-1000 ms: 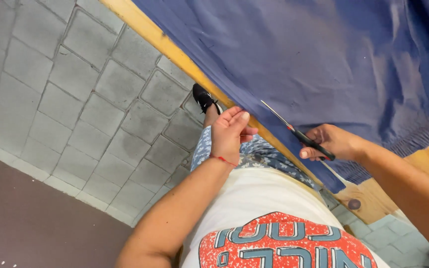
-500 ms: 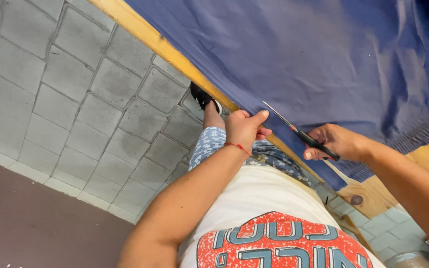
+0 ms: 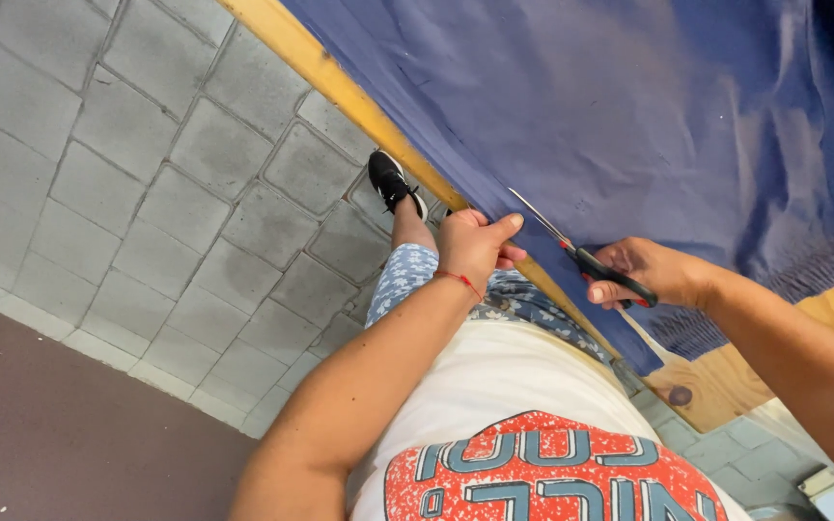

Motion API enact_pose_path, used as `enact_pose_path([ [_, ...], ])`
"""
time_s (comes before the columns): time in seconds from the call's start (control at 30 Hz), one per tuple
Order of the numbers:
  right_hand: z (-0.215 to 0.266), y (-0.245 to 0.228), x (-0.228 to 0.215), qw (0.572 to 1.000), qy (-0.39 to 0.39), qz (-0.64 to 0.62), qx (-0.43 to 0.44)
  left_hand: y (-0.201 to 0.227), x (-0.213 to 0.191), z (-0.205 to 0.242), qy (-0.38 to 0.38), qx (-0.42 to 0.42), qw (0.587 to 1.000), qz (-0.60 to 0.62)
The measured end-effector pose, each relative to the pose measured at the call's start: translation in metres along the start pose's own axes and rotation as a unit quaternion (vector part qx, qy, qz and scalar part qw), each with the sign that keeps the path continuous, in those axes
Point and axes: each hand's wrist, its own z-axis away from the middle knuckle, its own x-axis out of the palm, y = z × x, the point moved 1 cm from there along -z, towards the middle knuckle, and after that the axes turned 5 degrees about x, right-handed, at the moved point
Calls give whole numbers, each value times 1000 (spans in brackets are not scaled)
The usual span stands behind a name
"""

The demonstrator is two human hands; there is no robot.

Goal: The person cuts a large piece of blue fabric laid out on a wooden table using a pair of scissors. The camera angle is high, showing the person's legs and the table surface as they make a long cut along the fabric's edge.

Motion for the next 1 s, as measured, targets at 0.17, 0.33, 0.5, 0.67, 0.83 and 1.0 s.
enact_pose_path([
  [0.17, -4, 4, -3, 1000, -2, -4, -11, -11, -3, -11, -8, 3, 1000, 6],
  [0.33, -3, 3, -3, 1000, -2, -4, -20, -11, -3, -9, -13, 7, 1000, 17],
  [0.5, 11, -18, 1, 1000, 7, -4, -21, -15, -5, -12, -14, 13, 1000, 21],
  [0.67, 27, -47, 7, 1000, -4, 1, 9, -13, -4, -12, -20, 13, 999, 24],
  [0.83, 20, -36, 5, 999, -12, -3, 33, -13, -4, -12, -20, 12, 999, 21],
  [1.0, 0, -7, 0, 1000, -8, -16, 9, -14, -3, -14, -22, 12, 1000, 16],
])
